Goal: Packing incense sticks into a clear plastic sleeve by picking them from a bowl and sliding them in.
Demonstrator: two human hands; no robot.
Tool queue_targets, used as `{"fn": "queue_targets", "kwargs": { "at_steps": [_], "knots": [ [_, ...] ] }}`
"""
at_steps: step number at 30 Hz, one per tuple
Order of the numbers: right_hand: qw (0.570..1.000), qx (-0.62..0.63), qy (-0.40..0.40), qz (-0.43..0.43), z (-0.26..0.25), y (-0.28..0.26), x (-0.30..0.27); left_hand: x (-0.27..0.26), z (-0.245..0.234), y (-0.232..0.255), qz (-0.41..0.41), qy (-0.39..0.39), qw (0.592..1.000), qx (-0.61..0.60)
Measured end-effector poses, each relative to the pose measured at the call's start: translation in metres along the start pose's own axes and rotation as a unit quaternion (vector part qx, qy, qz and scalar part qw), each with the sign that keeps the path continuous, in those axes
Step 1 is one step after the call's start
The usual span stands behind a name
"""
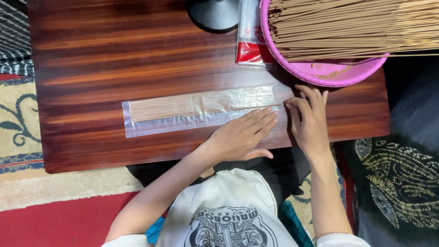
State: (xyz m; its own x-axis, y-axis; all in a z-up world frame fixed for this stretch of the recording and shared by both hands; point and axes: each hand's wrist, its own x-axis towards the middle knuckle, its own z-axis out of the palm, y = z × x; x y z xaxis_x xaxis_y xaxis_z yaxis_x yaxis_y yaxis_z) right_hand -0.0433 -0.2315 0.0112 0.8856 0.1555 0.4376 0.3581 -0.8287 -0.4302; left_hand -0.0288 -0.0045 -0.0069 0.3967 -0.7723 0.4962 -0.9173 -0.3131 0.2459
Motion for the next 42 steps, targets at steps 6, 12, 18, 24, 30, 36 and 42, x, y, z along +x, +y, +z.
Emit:
{"fn": "queue_targets", "kwargs": {
  "at_steps": [6, 12, 18, 24, 30, 36, 42],
  "knots": [
    [1.000, -0.005, -0.005, 0.016, -0.010, -0.003, -0.001, 0.000, 0.001, 0.001, -0.008, -0.002, 1.000, -0.011],
    [1.000, 0.003, 0.002, -0.009, -0.007, -0.020, 0.006, -0.001, 0.002, 0.001, -0.007, -0.007, 1.000, -0.007],
    [0.996, 0.076, 0.039, 0.040, -0.002, -0.029, 0.003, 0.000, -0.001, 0.000, -0.010, -0.012, 1.000, -0.015],
    [0.983, 0.154, 0.073, 0.073, -0.004, -0.047, 0.002, 0.000, -0.002, 0.000, -0.010, -0.010, 1.000, -0.015],
    [0.957, 0.266, 0.062, 0.095, 0.010, -0.063, 0.001, -0.004, 0.016, -0.004, -0.005, 0.016, 1.000, -0.002],
    [0.957, 0.261, 0.075, 0.104, 0.012, -0.051, -0.002, -0.013, -0.022, -0.004, -0.005, 0.137, 0.990, 0.023],
    [0.966, 0.215, 0.095, 0.106, 0.013, -0.064, -0.002, -0.054, -0.041, 0.003, -0.094, 0.165, 0.974, 0.128]
  ]
}}
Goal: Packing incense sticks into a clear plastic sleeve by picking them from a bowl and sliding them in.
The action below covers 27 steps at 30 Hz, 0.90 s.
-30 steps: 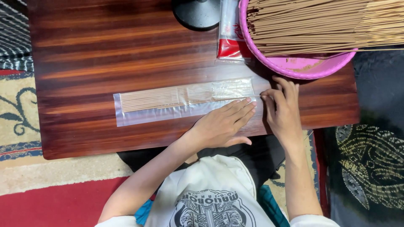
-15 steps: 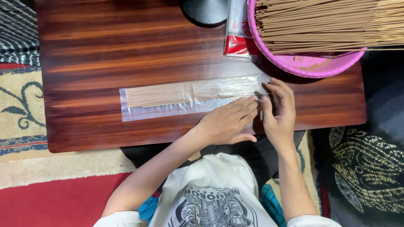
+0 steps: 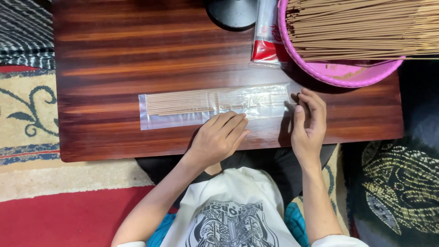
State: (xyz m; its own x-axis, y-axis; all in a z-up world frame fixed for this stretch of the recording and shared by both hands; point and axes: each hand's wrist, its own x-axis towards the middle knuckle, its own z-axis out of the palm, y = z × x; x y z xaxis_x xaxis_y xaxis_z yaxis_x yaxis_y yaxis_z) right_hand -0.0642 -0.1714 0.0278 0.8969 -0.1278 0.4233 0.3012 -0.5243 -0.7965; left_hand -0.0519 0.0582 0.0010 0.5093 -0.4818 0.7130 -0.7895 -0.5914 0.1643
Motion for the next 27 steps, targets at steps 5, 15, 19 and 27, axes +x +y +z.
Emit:
{"fn": "queue_targets", "kwargs": {
  "at_steps": [5, 15, 19, 27],
  "knots": [
    [1.000, 0.015, 0.013, 0.014, 0.011, -0.010, -0.003, -0.003, 0.000, 0.000, -0.006, 0.011, 1.000, 0.000],
    [1.000, 0.021, 0.001, 0.006, 0.024, -0.021, -0.007, -0.002, -0.004, 0.001, -0.015, 0.014, 1.000, -0.014],
    [0.996, -0.065, -0.016, -0.050, 0.028, -0.034, -0.005, 0.005, -0.032, -0.002, -0.024, 0.039, 0.997, -0.063],
    [0.966, -0.077, -0.128, -0.211, 0.073, -0.048, 0.012, -0.036, -0.060, -0.042, -0.077, 0.015, 0.991, 0.108]
  ]
}}
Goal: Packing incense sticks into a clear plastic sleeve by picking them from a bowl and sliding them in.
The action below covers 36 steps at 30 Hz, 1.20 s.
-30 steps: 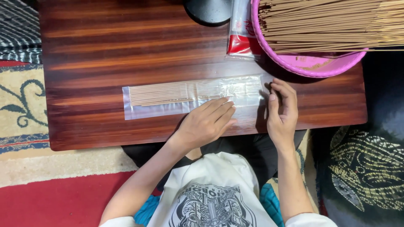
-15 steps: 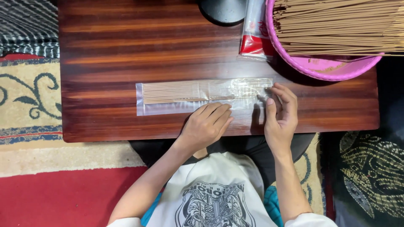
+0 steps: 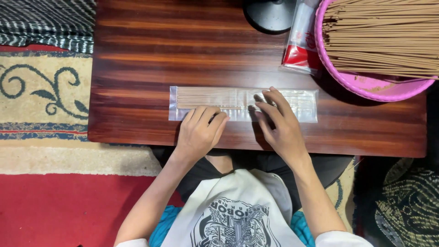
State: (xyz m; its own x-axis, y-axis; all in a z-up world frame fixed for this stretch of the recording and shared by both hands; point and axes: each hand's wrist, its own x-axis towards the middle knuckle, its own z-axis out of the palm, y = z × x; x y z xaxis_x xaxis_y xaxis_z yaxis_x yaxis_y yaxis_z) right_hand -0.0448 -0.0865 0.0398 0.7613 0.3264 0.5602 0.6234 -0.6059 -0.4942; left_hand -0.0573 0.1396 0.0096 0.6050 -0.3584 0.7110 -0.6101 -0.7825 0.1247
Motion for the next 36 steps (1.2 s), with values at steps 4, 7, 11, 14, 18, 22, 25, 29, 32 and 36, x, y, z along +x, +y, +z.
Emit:
{"fn": "queue_targets", "kwargs": {
  "at_steps": [4, 7, 11, 14, 18, 22, 25, 29, 32, 36],
  "knots": [
    [0.999, -0.002, -0.031, -0.034, 0.013, -0.005, 0.014, 0.000, -0.002, 0.003, -0.027, 0.011, 1.000, 0.011],
    [0.997, -0.021, -0.061, -0.033, 0.018, -0.001, 0.013, -0.002, 0.001, 0.005, -0.054, 0.013, 0.998, -0.003],
    [0.997, -0.019, -0.072, 0.007, 0.016, -0.001, 0.014, -0.002, 0.001, 0.004, -0.072, 0.006, 0.997, 0.002],
    [0.997, -0.023, -0.078, 0.015, 0.016, 0.000, 0.012, -0.004, 0.003, 0.004, -0.078, 0.000, 0.997, 0.011],
    [0.996, -0.040, -0.086, 0.005, 0.013, -0.010, 0.021, -0.003, 0.002, 0.005, -0.085, 0.000, 0.996, 0.016],
    [0.994, -0.046, -0.096, -0.001, 0.022, -0.007, 0.024, -0.004, 0.004, 0.004, -0.085, 0.002, 0.996, 0.017],
    [0.992, -0.055, -0.112, 0.003, 0.029, 0.001, 0.020, -0.006, 0.004, 0.003, -0.093, 0.002, 0.995, 0.021],
    [0.986, -0.101, -0.129, -0.013, 0.033, 0.007, 0.013, -0.005, 0.003, -0.001, -0.110, -0.027, 0.993, 0.010],
    [0.985, -0.113, -0.129, -0.017, 0.034, 0.008, 0.013, 0.003, 0.004, 0.000, -0.102, -0.039, 0.994, 0.010],
    [0.985, -0.117, -0.126, -0.017, 0.036, 0.011, 0.013, -0.005, 0.010, -0.001, -0.119, -0.128, 0.985, 0.003]
  ]
}}
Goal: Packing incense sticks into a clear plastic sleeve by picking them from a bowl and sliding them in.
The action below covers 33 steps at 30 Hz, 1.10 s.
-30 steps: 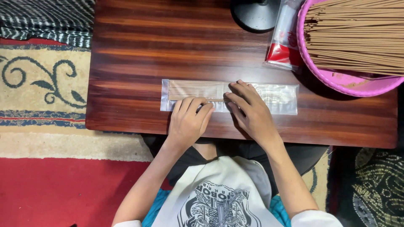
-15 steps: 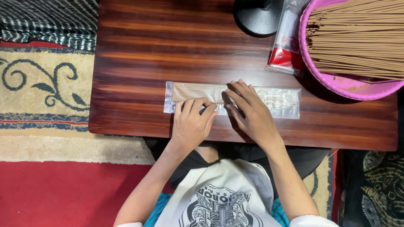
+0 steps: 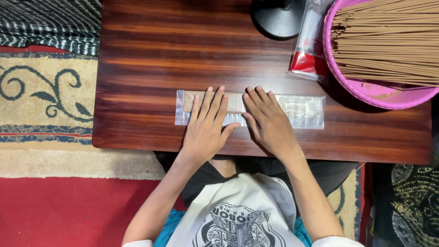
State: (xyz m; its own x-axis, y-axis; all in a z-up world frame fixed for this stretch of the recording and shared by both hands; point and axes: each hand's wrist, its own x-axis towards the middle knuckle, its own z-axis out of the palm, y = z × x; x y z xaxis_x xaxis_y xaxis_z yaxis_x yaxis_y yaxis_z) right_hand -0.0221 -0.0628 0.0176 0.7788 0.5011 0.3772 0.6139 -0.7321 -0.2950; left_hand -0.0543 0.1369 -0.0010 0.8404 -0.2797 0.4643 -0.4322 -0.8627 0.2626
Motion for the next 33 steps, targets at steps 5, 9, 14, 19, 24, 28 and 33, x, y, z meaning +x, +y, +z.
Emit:
{"fn": "queue_targets", "kwargs": {
  "at_steps": [5, 9, 14, 19, 24, 28, 33],
  "knots": [
    [1.000, 0.010, -0.010, 0.004, 0.000, 0.002, -0.001, -0.007, 0.008, -0.005, -0.041, -0.097, 0.994, 0.026],
    [1.000, 0.012, -0.012, 0.009, -0.001, 0.001, -0.001, -0.005, 0.003, -0.003, -0.053, -0.089, 0.994, 0.017],
    [1.000, 0.012, -0.013, 0.010, -0.001, 0.001, -0.002, -0.004, 0.013, -0.005, -0.058, -0.026, 0.998, -0.006],
    [1.000, 0.019, -0.008, 0.007, -0.001, 0.001, -0.001, 0.010, 0.010, -0.008, -0.060, 0.013, 0.997, -0.055],
    [1.000, 0.027, -0.009, 0.006, -0.002, 0.002, -0.002, 0.013, -0.003, -0.029, -0.057, -0.072, 0.991, -0.095],
    [0.999, 0.018, -0.036, 0.009, -0.002, 0.006, -0.005, 0.014, -0.013, -0.028, -0.050, -0.096, 0.991, -0.081],
    [0.997, 0.000, -0.078, 0.020, -0.013, 0.007, -0.006, 0.016, -0.015, -0.028, -0.066, -0.141, 0.985, -0.071]
  ]
}}
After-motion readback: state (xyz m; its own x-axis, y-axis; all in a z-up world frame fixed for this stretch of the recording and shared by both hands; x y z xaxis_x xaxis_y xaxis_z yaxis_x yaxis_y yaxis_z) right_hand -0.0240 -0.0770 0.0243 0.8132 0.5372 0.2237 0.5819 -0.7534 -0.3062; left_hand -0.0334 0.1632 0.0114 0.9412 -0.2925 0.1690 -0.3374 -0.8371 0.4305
